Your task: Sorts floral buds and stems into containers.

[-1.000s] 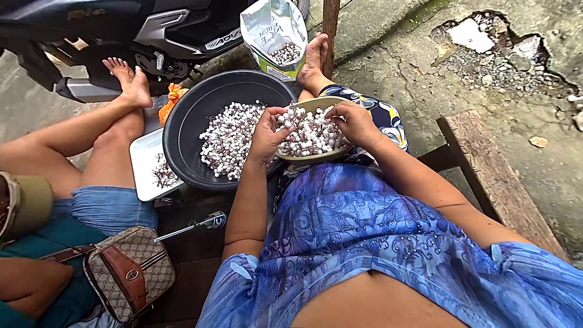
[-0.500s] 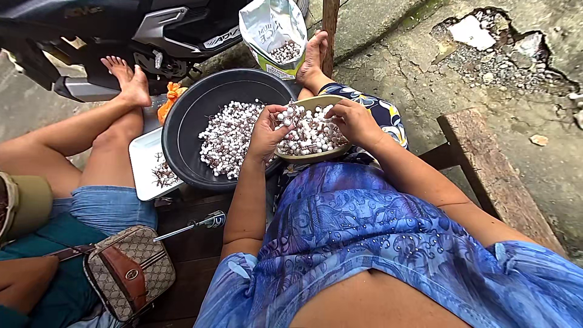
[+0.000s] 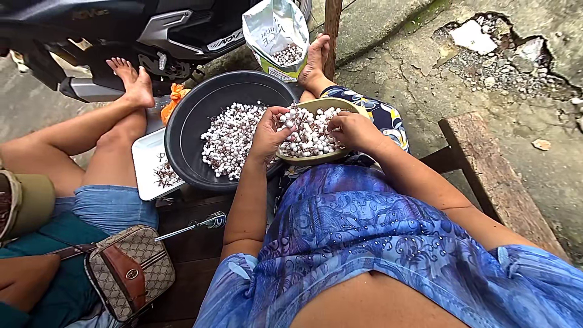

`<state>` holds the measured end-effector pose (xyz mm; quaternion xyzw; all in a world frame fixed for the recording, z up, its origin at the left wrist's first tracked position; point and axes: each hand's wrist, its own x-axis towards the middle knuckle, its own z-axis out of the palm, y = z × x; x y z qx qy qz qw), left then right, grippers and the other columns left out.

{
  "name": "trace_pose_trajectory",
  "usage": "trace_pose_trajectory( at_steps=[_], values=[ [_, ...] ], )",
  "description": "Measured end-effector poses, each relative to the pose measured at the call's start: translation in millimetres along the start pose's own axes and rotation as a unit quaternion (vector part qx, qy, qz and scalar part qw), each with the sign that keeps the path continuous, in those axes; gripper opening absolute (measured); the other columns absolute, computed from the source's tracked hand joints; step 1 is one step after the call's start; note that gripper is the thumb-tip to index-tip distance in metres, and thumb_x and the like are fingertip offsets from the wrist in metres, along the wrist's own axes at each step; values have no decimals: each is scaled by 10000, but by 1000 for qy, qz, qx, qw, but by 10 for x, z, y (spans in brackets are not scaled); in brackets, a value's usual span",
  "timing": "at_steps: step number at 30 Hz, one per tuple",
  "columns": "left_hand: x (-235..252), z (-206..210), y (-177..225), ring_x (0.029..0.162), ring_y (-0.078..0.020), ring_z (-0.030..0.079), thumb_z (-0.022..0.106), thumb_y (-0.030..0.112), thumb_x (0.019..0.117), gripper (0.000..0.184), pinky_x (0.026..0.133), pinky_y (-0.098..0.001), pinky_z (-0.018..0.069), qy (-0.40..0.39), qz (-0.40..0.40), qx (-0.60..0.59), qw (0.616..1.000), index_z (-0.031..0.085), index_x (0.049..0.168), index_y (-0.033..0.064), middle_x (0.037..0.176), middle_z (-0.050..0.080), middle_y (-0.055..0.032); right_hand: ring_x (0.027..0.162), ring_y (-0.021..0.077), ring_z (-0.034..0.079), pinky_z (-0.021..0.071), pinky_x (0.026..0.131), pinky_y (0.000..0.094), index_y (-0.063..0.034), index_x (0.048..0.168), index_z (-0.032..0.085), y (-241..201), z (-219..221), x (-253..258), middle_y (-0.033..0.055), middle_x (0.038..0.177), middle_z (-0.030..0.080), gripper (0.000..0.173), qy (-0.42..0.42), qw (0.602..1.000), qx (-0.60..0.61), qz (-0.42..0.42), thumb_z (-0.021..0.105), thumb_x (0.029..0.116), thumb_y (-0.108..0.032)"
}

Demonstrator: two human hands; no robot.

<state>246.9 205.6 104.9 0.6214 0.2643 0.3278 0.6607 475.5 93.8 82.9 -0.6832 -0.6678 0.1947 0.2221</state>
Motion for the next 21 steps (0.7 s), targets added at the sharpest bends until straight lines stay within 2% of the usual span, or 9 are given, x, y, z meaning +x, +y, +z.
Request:
trace_pose_trajectory(
  at_steps=[5,10,12,16,19,21],
  values=[
    [0,12,-1,820,-123,692,641,-154,844,459,679,-297,623,5,2,-8,1000,513,1196,111,1053,643,-12,902,352,683,548,824,573,-28,1036,745,-75,-88,-59,179,1017,692,125,78,996,32,-16,705,937,-93],
    [2,25,-8,872,-121,698,656,-119,860,445,701,-295,626,0,36,-43,998,516,1199,133,1080,654,-3,1097,410,638,498,934,608,-51,1129,738,-27,14,-36,215,1181,668,236,107,991,57,-51,749,921,-162],
    [7,48,-11,872,-121,701,665,-109,859,445,705,-296,628,0,45,-64,997,517,1192,146,1074,658,6,1080,376,657,533,944,554,-27,1184,714,-55,49,-30,224,1212,656,289,115,986,106,-63,740,935,-172],
    [22,111,-27,873,-120,696,645,-117,864,452,712,-296,624,-11,51,-97,994,507,1198,155,1080,651,9,997,259,695,597,861,385,16,1317,611,-115,144,-23,213,1280,628,424,150,960,213,-100,728,946,-152],
    [30,148,-72,877,-132,709,659,-107,867,453,725,-311,632,-33,48,-153,987,527,1190,182,1085,671,4,956,196,708,607,836,339,14,1402,521,-165,153,-23,193,1334,603,507,134,946,276,-102,712,953,-123],
    [39,178,-113,872,-141,713,661,-93,867,442,719,-310,631,-37,43,-183,981,529,1178,191,1079,681,-6,928,160,724,612,829,319,16,1405,512,-179,162,-20,177,1380,604,494,122,942,293,-107,694,961,-102]
  ],
)
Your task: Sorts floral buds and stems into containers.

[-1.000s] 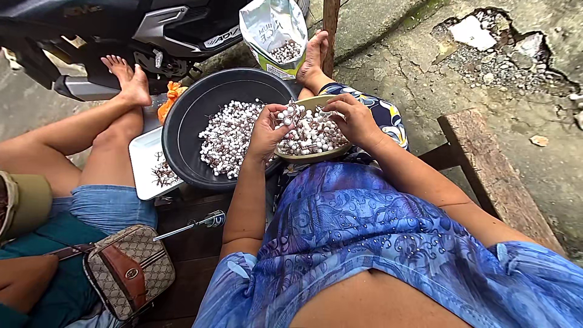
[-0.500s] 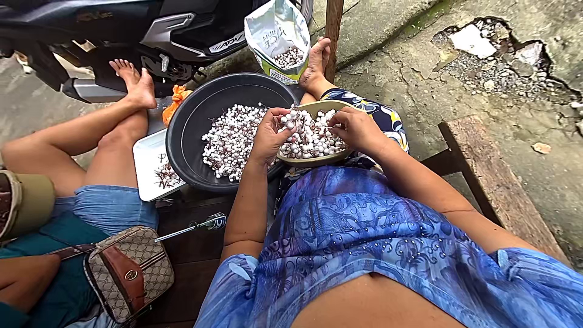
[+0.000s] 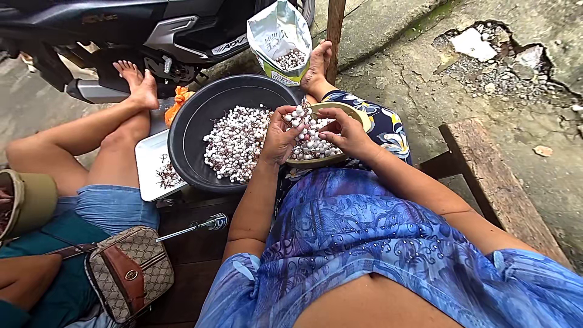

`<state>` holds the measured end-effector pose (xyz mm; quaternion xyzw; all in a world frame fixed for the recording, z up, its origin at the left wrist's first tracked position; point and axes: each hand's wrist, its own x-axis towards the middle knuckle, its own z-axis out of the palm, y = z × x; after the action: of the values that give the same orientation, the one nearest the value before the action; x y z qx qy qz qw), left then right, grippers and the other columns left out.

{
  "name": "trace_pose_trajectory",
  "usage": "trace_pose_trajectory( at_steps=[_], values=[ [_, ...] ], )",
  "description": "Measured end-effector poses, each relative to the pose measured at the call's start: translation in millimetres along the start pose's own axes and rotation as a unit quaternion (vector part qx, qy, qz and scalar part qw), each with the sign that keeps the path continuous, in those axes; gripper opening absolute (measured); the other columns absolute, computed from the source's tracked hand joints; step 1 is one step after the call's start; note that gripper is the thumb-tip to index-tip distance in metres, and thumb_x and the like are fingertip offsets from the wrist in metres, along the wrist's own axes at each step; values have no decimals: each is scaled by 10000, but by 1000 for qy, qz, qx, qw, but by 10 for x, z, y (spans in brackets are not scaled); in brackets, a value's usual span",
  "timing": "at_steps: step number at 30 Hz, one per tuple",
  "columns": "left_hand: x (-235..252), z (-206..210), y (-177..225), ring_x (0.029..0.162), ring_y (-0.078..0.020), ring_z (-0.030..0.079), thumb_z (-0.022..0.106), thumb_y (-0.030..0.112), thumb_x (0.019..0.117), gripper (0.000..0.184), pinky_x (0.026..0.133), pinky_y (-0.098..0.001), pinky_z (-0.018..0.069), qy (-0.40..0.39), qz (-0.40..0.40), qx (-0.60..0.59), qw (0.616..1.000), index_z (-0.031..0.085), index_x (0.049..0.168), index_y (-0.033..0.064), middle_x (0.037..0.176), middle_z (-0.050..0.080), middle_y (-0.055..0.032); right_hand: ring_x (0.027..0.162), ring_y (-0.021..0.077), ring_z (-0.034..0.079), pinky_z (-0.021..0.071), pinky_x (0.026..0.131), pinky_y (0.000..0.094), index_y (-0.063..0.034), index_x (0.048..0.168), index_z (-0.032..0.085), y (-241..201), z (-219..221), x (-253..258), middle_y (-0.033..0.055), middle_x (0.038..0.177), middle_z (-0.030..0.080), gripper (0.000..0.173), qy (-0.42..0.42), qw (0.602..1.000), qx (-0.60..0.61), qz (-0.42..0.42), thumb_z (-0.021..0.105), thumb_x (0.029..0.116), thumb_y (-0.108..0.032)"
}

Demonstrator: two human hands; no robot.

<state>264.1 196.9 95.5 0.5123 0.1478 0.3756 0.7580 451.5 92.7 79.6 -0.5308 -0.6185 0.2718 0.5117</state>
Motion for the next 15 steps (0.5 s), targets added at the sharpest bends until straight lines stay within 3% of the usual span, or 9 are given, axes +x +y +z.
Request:
trace_pose_trajectory(
  at_steps=[5,11,15],
  values=[
    [15,-20,-97,856,-161,721,698,-43,879,428,725,-323,632,-5,-4,-61,998,539,1190,204,1065,697,-30,889,171,714,607,826,327,4,1386,542,22,30,16,184,1332,610,458,10,999,-6,35,691,959,-66],
    [33,51,-158,841,-140,703,648,-120,861,453,715,-318,623,-31,-18,-10,999,497,1199,140,1055,680,-20,941,130,704,589,858,314,-23,1430,517,100,6,3,142,1374,616,435,30,999,0,44,609,1013,-109],
    [52,129,-167,836,-129,684,644,-137,850,438,718,-313,613,-75,-25,46,996,498,1217,51,1044,649,-35,989,135,699,580,919,332,13,1320,588,150,-15,-17,142,1196,685,319,62,998,-5,25,595,1009,-60]
  ],
)
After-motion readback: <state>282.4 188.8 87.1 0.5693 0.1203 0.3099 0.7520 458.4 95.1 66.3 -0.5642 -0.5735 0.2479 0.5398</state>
